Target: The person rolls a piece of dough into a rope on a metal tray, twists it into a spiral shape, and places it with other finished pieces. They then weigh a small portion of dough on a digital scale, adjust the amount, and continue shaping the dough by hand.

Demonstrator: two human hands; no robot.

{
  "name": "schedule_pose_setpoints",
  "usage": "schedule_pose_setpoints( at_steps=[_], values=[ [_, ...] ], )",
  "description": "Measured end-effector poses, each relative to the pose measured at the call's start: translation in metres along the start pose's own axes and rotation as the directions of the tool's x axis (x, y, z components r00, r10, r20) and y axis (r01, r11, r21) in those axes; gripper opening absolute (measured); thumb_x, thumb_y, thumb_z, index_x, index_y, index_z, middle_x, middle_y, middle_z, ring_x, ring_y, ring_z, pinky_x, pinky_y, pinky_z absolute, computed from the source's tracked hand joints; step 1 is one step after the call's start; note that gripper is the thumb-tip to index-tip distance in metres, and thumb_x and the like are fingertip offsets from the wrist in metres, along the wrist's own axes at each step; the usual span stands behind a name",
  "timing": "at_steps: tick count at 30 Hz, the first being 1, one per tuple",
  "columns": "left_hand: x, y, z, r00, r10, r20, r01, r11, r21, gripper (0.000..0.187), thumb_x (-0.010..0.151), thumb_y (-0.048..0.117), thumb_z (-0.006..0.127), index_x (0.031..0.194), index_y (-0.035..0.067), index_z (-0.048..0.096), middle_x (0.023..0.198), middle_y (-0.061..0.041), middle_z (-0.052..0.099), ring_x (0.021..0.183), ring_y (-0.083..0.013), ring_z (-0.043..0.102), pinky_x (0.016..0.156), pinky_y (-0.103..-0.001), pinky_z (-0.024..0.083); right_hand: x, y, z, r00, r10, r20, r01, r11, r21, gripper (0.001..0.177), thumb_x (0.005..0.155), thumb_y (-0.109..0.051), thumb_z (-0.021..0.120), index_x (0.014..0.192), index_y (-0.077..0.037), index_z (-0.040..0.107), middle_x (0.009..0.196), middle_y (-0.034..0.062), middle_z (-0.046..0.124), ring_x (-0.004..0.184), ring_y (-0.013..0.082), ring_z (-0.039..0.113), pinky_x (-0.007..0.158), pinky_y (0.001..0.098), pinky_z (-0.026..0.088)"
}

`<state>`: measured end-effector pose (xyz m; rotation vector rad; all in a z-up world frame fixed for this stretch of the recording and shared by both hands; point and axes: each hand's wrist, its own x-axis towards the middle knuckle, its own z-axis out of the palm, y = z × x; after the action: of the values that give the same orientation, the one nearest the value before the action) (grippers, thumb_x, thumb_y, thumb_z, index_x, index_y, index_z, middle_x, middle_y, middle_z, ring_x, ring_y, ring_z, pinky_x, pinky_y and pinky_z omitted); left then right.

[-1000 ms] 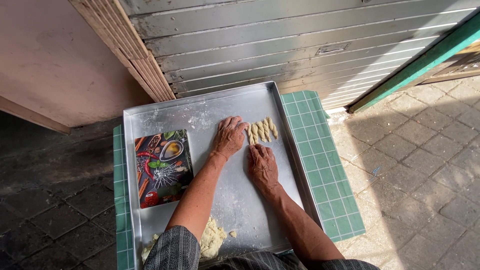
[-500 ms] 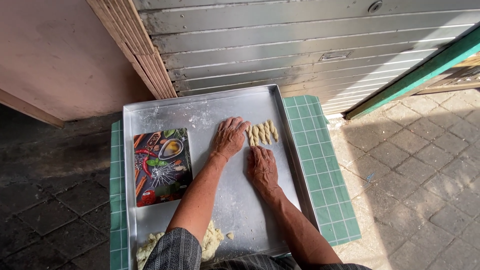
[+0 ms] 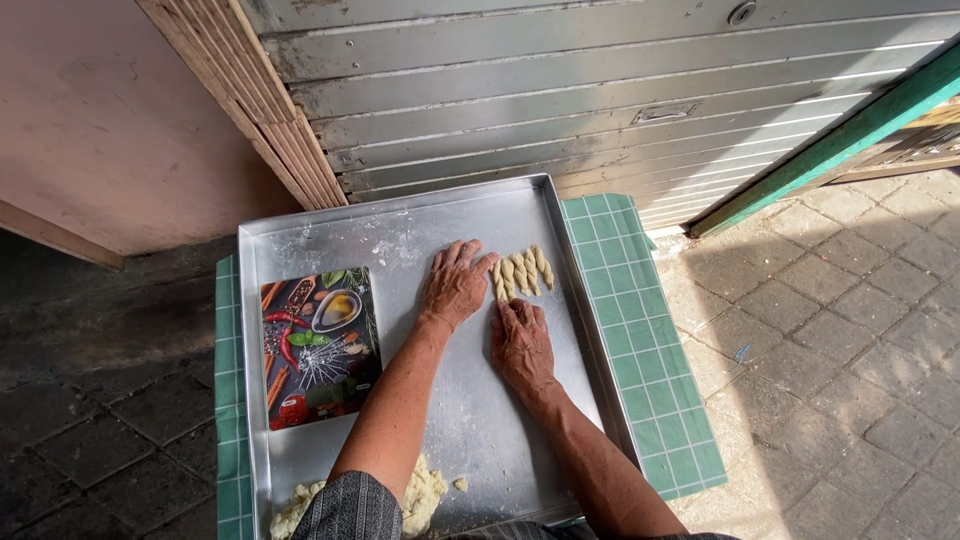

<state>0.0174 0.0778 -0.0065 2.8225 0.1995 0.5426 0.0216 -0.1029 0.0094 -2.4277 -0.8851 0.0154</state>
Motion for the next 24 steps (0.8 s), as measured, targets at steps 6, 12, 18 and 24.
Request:
schedule_pose_setpoints(
  at_steps=[6, 12, 18, 24],
  values=[
    [0.0, 0.002, -0.001, 1.0, -0.025, 0.002, 0.025, 1.0, -0.006, 0.038, 0.096, 0.015, 0.048, 0.13, 0.026, 0.062, 0.129, -0.005, 0.055, 0.13, -0.0271, 0.051, 0.104, -0.044, 0.045, -0.003, 0.007, 0.003, 0.999, -0.027, -0.044, 0.03, 0.998, 0.062, 0.029, 0.098, -0.024, 0.063, 0.124, -0.011, 0.067, 0.114, 0.0136, 0.063, 0.116, 0.0362, 0.062, 0.089, 0.0481, 0.059],
    [-0.001, -0.007, 0.017, 0.996, -0.051, -0.069, 0.052, 0.999, 0.007, 0.048, 0.09, 0.019, 0.05, 0.138, 0.026, 0.057, 0.128, -0.006, 0.056, 0.128, -0.0269, 0.053, 0.103, -0.043, 0.045, -0.004, 0.016, 0.007, 0.981, -0.046, -0.188, 0.069, 0.99, 0.121, 0.023, 0.095, -0.013, 0.065, 0.117, -0.009, 0.064, 0.108, 0.0151, 0.065, 0.103, 0.0383, 0.066, 0.082, 0.05, 0.059],
    [-0.001, -0.004, 0.012, 0.998, -0.013, -0.068, 0.015, 0.999, 0.029, 0.046, 0.091, 0.016, 0.052, 0.134, 0.028, 0.06, 0.13, -0.006, 0.056, 0.13, -0.0288, 0.052, 0.102, -0.044, 0.046, -0.002, 0.015, 0.006, 0.956, -0.047, -0.29, 0.094, 0.985, 0.148, 0.016, 0.094, -0.008, 0.065, 0.11, -0.008, 0.066, 0.102, 0.0155, 0.066, 0.095, 0.0406, 0.068, 0.076, 0.0494, 0.059],
    [-0.002, -0.004, 0.011, 0.997, -0.027, -0.077, 0.028, 0.999, 0.02, 0.043, 0.09, 0.019, 0.052, 0.132, 0.027, 0.061, 0.129, -0.005, 0.056, 0.13, -0.0265, 0.051, 0.103, -0.042, 0.045, -0.001, 0.019, 0.01, 0.955, -0.045, -0.291, 0.09, 0.986, 0.143, 0.01, 0.096, -0.006, 0.063, 0.104, -0.008, 0.069, 0.101, 0.0154, 0.066, 0.094, 0.042, 0.068, 0.073, 0.0491, 0.058]
  ],
)
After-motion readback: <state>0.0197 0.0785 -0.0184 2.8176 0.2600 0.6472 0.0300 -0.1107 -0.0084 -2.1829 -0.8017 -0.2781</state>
